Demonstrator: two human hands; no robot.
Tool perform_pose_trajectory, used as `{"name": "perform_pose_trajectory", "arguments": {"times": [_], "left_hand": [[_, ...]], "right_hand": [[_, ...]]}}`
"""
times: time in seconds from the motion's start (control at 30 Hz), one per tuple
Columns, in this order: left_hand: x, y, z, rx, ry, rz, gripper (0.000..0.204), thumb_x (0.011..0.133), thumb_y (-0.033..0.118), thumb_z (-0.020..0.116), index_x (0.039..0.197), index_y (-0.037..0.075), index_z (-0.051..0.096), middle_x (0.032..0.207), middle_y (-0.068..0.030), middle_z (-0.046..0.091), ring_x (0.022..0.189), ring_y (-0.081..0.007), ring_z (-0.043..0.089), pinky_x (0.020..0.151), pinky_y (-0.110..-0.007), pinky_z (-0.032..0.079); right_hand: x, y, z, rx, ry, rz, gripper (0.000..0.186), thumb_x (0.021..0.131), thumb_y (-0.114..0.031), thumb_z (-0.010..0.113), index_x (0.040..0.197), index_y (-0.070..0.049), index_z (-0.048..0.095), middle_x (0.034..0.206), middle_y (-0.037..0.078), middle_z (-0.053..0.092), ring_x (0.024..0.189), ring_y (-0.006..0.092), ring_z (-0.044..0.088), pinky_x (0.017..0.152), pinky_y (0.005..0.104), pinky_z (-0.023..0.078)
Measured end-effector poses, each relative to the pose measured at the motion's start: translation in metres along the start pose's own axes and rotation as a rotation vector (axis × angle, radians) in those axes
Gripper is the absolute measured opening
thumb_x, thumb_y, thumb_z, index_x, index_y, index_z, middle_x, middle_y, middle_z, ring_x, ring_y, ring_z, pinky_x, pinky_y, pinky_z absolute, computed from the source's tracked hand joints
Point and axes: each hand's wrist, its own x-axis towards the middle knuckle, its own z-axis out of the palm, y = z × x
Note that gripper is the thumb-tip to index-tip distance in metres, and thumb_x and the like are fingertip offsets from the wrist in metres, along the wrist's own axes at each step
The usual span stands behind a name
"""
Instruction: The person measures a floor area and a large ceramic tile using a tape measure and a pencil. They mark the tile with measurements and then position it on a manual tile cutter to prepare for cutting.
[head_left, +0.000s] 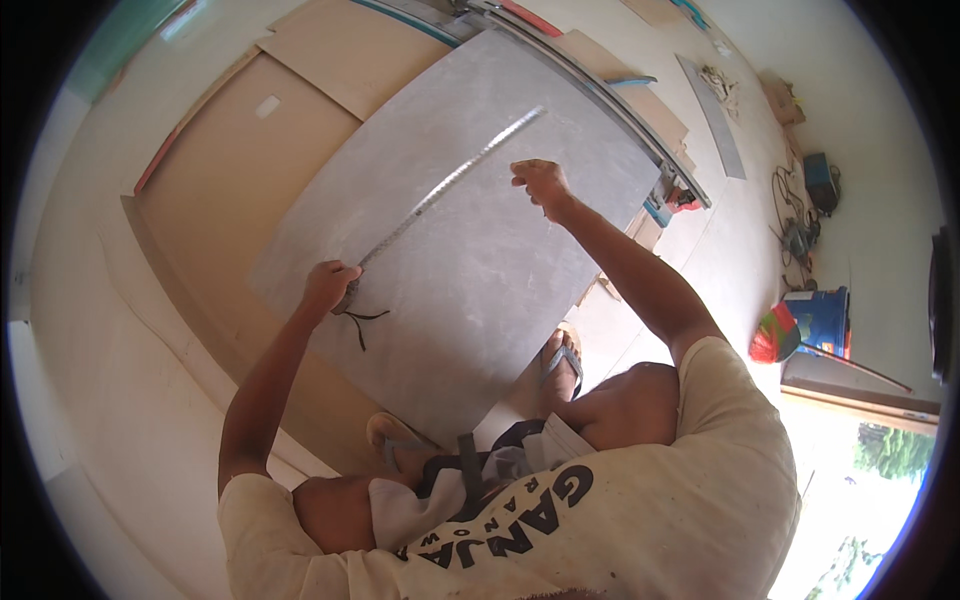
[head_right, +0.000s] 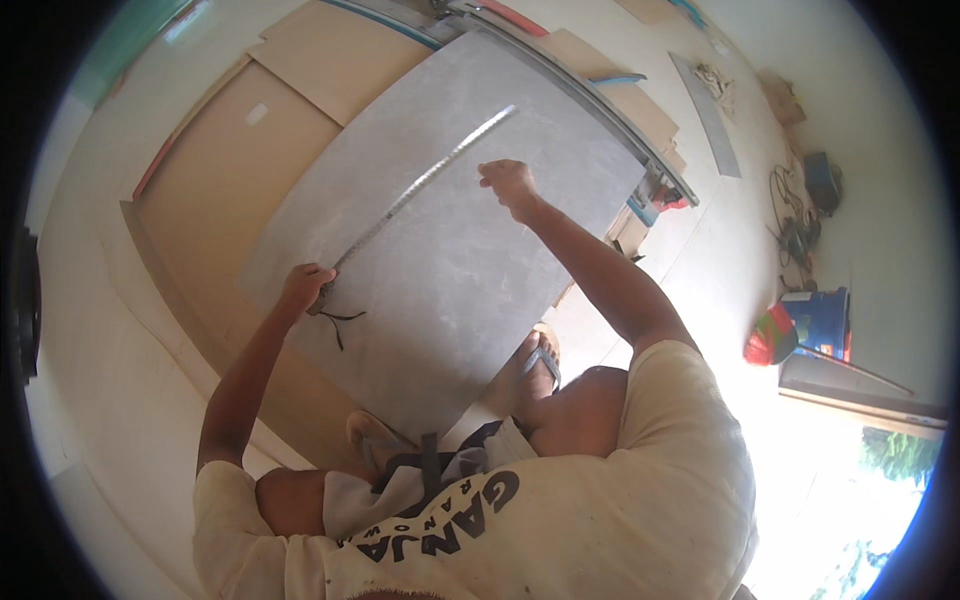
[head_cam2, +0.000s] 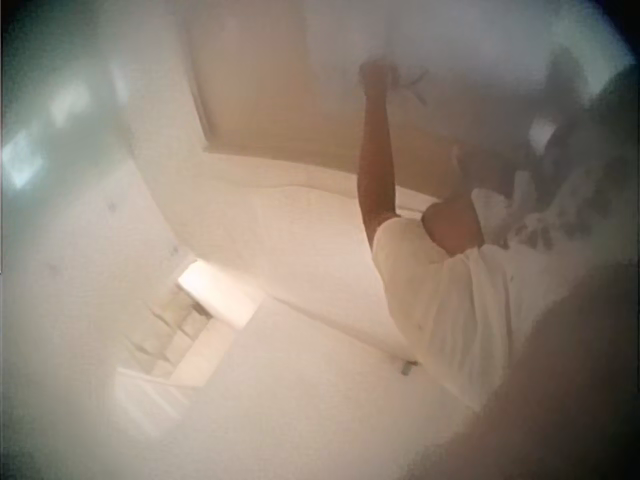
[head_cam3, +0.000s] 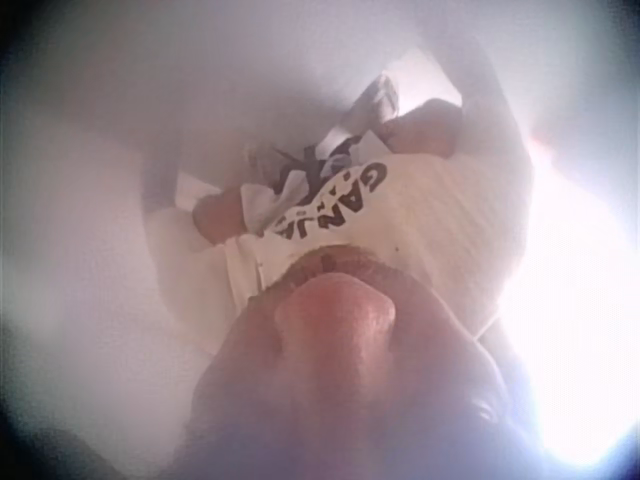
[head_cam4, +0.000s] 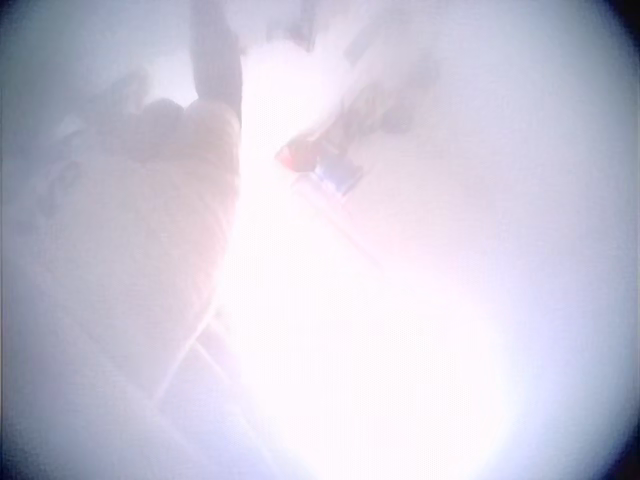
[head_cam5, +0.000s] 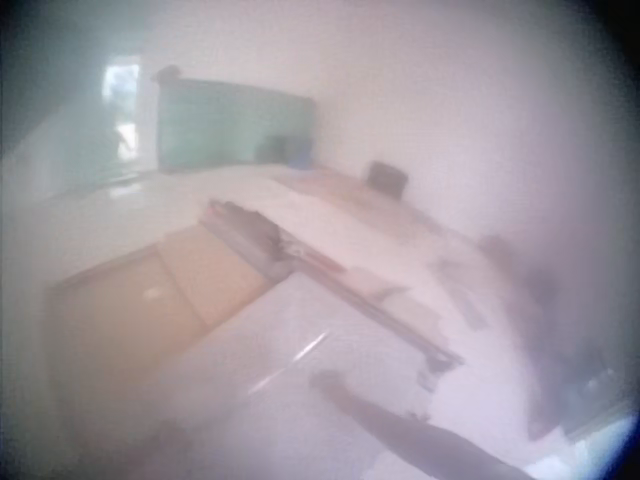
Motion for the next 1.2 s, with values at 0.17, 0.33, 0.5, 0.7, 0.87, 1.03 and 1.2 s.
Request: {"name": "perform_pose_trajectory", "arguments": {"times": [0.17, 0.33, 0.5, 0.7, 0.87, 1.03, 1.2], "left_hand": [[0.012, -0.020, 0.000, -0.026, 0.017, 0.007, 0.038, 0.080, 0.034, 0.069, 0.075, -0.003, 0.063, 0.067, -0.0092, 0.058, 0.065, -0.0185, 0.054, 0.063, -0.035, 0.043], [0.008, 0.003, 0.008, -0.035, -0.029, -0.028, 0.035, 0.082, 0.032, 0.068, 0.071, -0.001, 0.062, 0.063, -0.0052, 0.054, 0.062, -0.0152, 0.049, 0.061, -0.033, 0.041], [0.004, 0.001, 0.012, -0.039, -0.080, -0.036, 0.033, 0.084, 0.030, 0.067, 0.068, 0.003, 0.057, 0.062, 0.0017, 0.046, 0.058, -0.0105, 0.042, 0.054, -0.030, 0.035], [0.006, 0.002, 0.018, -0.027, -0.113, -0.054, 0.036, 0.083, 0.029, 0.067, 0.064, 0.001, 0.054, 0.060, -0.0018, 0.046, 0.059, -0.0113, 0.042, 0.057, -0.032, 0.036], [0.006, 0.005, 0.018, 0.003, -0.094, -0.004, 0.037, 0.083, 0.030, 0.067, 0.064, 0.001, 0.053, 0.060, -0.0008, 0.046, 0.060, -0.0117, 0.042, 0.058, -0.033, 0.036], [0.000, 0.007, 0.018, -0.035, -0.088, -0.050, 0.037, 0.083, 0.030, 0.067, 0.064, 0.001, 0.054, 0.060, -0.0010, 0.046, 0.059, -0.0120, 0.042, 0.057, -0.033, 0.036], [-0.001, -0.004, 0.018, -0.022, -0.100, -0.078, 0.036, 0.083, 0.030, 0.067, 0.065, 0.001, 0.055, 0.060, -0.0015, 0.048, 0.059, -0.0121, 0.043, 0.057, -0.033, 0.038]], "right_hand": [[0.010, 0.037, -0.017, -0.240, -0.145, -0.208, 0.028, 0.085, -0.022, 0.064, 0.106, -0.003, 0.068, 0.086, 0.003, 0.066, 0.065, 0.0085, 0.051, 0.050, 0.0241, 0.040], [0.034, 0.066, -0.049, -0.356, 0.014, -0.242, 0.025, 0.082, -0.026, 0.062, 0.093, -0.006, 0.073, 0.084, 0.007, 0.072, 0.079, 0.0167, 0.067, 0.072, 0.0326, 0.052], [0.028, 0.083, -0.073, -0.463, 0.042, -0.130, 0.033, 0.088, -0.024, 0.060, 0.111, -0.001, 0.068, 0.094, 0.012, 0.071, 0.087, 0.0176, 0.065, 0.079, 0.0305, 0.050], [0.023, 0.101, -0.100, -0.527, 0.144, -0.068, 0.027, 0.083, -0.025, 0.061, 0.098, -0.007, 0.073, 0.088, 0.010, 0.073, 0.085, 0.0223, 0.069, 0.078, 0.0351, 0.053], [0.023, 0.116, -0.117, -0.551, 0.168, -0.026, 0.030, 0.088, -0.028, 0.061, 0.103, -0.004, 0.070, 0.088, 0.009, 0.071, 0.082, 0.0158, 0.066, 0.075, 0.0306, 0.051], [0.031, 0.124, -0.124, -0.604, 0.161, -0.045, 0.028, 0.086, -0.026, 0.060, 0.103, -0.006, 0.071, 0.086, 0.008, 0.071, 0.079, 0.0149, 0.066, 0.073, 0.0299, 0.051], [0.031, 0.124, -0.117, -0.644, 0.139, -0.125, 0.027, 0.085, -0.025, 0.060, 0.103, -0.008, 0.072, 0.084, 0.008, 0.071, 0.077, 0.0148, 0.067, 0.072, 0.0309, 0.052]]}}
